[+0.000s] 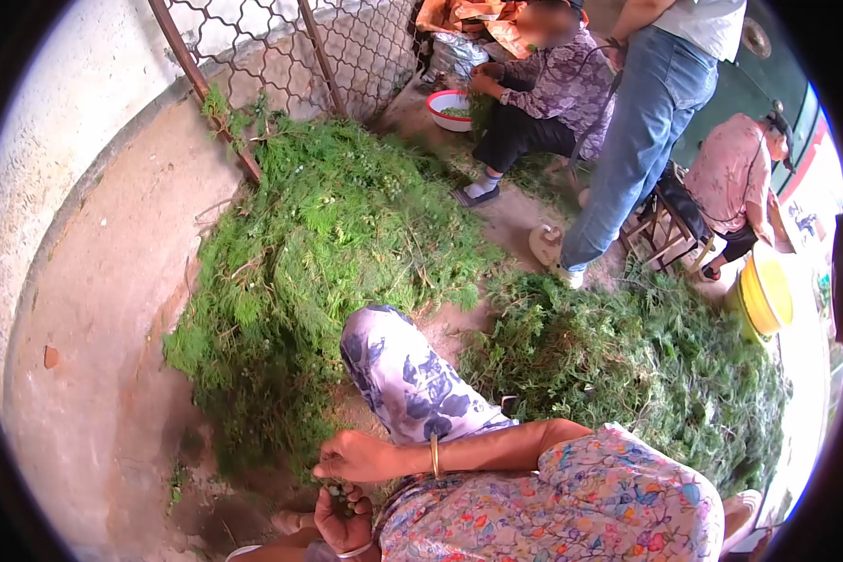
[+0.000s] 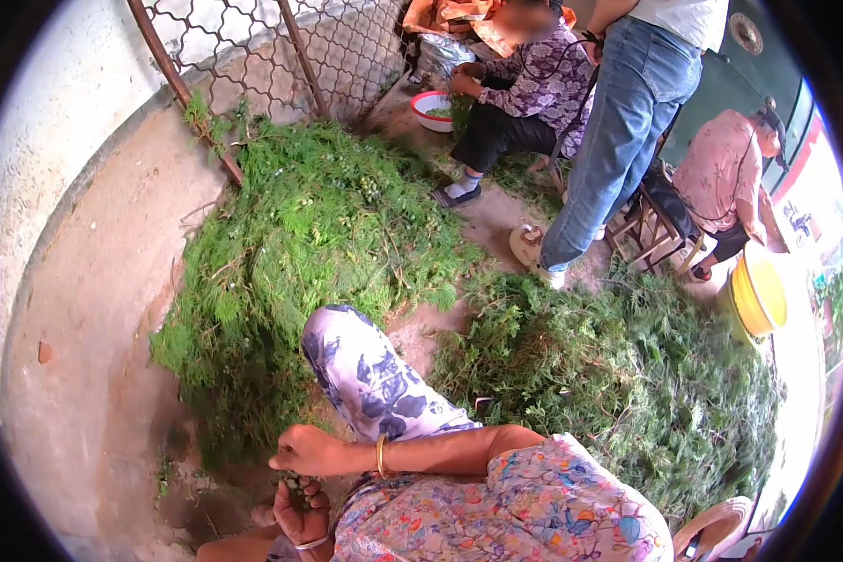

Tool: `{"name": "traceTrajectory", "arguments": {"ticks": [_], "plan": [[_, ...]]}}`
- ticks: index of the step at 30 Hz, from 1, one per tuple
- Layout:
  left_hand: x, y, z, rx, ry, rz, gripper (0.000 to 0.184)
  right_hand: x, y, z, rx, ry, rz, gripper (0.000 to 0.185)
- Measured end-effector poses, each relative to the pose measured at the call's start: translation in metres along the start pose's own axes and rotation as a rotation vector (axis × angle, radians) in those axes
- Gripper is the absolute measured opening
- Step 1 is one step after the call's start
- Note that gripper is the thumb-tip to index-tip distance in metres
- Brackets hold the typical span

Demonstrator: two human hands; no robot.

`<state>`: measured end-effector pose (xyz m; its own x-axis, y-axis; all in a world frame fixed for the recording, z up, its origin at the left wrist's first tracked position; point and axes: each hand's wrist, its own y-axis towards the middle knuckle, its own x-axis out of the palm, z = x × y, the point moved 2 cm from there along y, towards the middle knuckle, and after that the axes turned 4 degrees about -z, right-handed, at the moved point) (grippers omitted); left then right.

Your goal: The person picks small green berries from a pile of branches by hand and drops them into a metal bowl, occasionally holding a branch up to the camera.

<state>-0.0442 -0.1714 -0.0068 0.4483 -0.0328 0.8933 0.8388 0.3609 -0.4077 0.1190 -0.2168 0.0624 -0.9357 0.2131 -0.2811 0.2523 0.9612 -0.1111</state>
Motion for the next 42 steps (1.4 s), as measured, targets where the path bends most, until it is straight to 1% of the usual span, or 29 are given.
{"name": "traceTrajectory", "arguments": {"ticks": [1,3,4,6,7,8,10,11,15,17,18,20,24,26,27,29,30,32,33,35,39,41,42], "plan": [[0.0,0.002,0.001,-0.001,0.001,-0.003,0.028,-0.002,-0.001,-0.01,-0.001,-0.002,0.003,0.025],[0.001,0.005,0.003,-0.089,-0.049,-0.088,0.026,-0.007,-0.006,-0.036,0.019,0.204,0.083,0.022],[0.006,0.005,0.0,-0.09,-0.048,-0.094,0.026,0.0,-0.003,-0.033,0.016,0.2,0.085,0.022],[0.02,0.01,-0.005,0.066,-0.012,0.2,0.028,0.023,0.004,-0.026,-0.287,0.086,0.167,0.023],[0.022,0.012,-0.007,0.082,-0.002,0.221,0.028,0.029,0.004,-0.028,-0.362,0.018,0.147,0.023],[0.023,0.011,-0.006,0.086,-0.003,0.206,0.028,0.034,0.003,-0.026,-0.371,0.008,0.152,0.023],[0.022,0.011,-0.005,0.092,-0.007,0.191,0.028,0.045,-0.001,-0.027,-0.52,-0.103,0.23,0.017],[0.021,0.011,-0.004,0.099,-0.01,0.183,0.028,0.048,-0.003,-0.027,-0.535,-0.201,0.213,0.017],[0.016,0.006,0.002,0.115,-0.027,0.174,0.029,0.057,-0.008,-0.03,-0.596,-0.284,0.238,0.017],[0.014,0.004,0.003,0.125,-0.033,0.172,0.029,0.059,-0.008,-0.037,-0.783,-0.236,0.305,0.014],[0.013,0.004,0.005,0.128,-0.038,0.172,0.029,0.065,-0.009,-0.042,-0.783,-0.231,0.295,0.014],[0.012,0.001,0.006,0.136,-0.047,0.172,0.029,0.074,-0.013,-0.054,-0.649,-0.167,0.504,0.015],[0.01,-0.002,0.009,0.147,-0.057,0.176,0.029,0.099,-0.01,-0.058,-0.577,-0.175,0.5,0.011],[0.011,-0.003,0.009,0.15,-0.056,0.176,0.03,0.109,-0.007,-0.058,-0.532,-0.108,0.536,0.018],[0.01,-0.004,0.01,0.152,-0.056,0.177,0.03,0.112,-0.007,-0.056,-0.533,-0.107,0.535,0.018],[0.01,-0.005,0.011,0.16,-0.054,0.176,0.03,0.112,-0.01,-0.057,-0.583,-0.066,0.611,0.022],[0.009,-0.006,0.011,0.16,-0.055,0.176,0.03,0.109,-0.01,-0.056,-0.583,-0.065,0.61,0.022],[0.009,-0.007,0.012,0.163,-0.056,0.176,0.03,0.099,-0.004,-0.053,-0.614,-0.105,0.291,0.025],[0.009,-0.008,0.012,0.169,-0.053,0.176,0.03,0.091,-0.003,-0.051,-0.614,-0.104,0.291,0.025],[0.008,-0.009,0.013,0.17,-0.052,0.175,0.03,0.085,0.0,-0.048,-0.734,-0.176,0.124,0.029],[0.009,-0.01,0.012,0.176,-0.043,0.174,0.031,0.09,0.008,-0.029,-0.729,-0.147,0.139,0.028],[0.013,-0.009,0.011,0.173,-0.039,0.174,0.031,0.082,0.004,-0.027,-0.767,-0.376,0.064,0.024],[0.015,-0.009,0.01,0.173,-0.034,0.174,0.031,0.079,0.0,-0.026,-0.764,-0.379,0.073,0.024]]}}
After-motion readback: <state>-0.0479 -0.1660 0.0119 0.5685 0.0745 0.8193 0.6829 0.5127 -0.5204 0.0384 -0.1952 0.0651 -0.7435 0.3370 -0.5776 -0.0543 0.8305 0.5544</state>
